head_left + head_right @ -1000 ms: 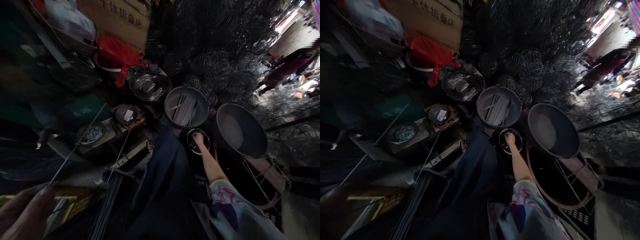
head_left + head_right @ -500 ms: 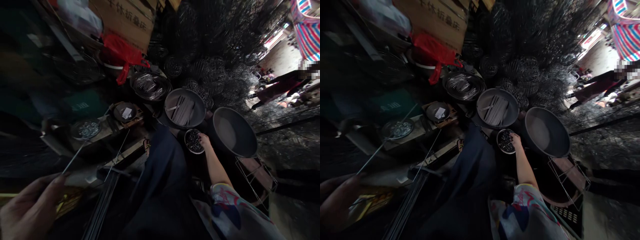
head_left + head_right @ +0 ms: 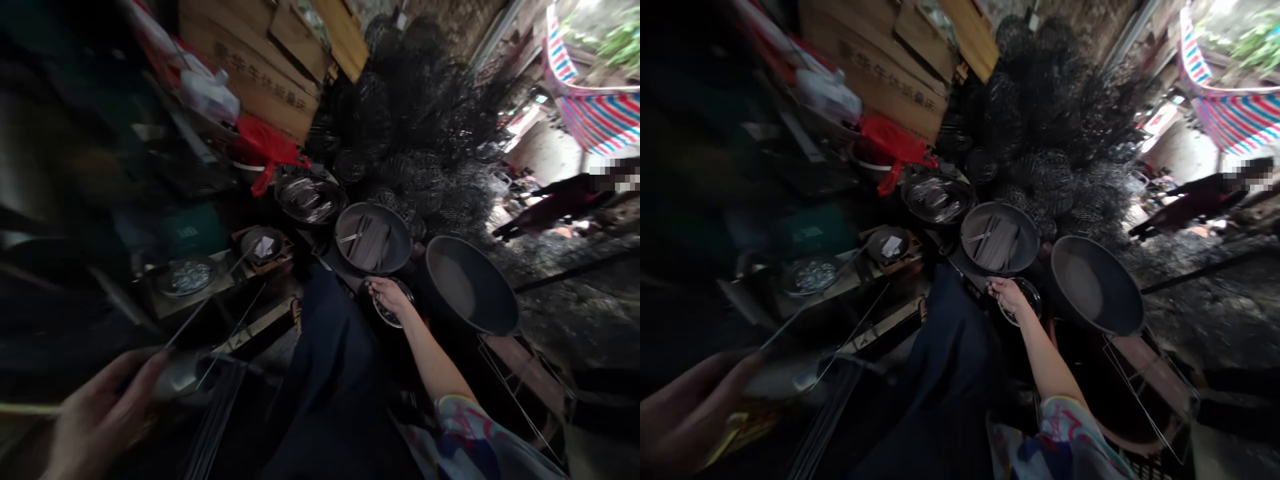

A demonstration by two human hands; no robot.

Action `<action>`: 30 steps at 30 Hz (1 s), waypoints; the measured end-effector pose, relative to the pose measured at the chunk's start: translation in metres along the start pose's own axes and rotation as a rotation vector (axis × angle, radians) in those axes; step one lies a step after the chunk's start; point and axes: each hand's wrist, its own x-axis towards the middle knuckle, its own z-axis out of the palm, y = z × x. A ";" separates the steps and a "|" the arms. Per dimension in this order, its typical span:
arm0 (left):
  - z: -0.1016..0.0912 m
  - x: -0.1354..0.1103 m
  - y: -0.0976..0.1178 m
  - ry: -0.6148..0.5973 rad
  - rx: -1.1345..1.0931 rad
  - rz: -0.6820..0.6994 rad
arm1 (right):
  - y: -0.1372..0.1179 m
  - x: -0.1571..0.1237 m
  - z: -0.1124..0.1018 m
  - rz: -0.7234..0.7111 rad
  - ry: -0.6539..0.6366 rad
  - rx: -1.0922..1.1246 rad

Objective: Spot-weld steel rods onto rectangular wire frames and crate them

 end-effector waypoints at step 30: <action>-0.024 0.015 -0.026 0.011 0.498 0.052 | 0.010 -0.032 0.332 -0.165 -0.591 -0.250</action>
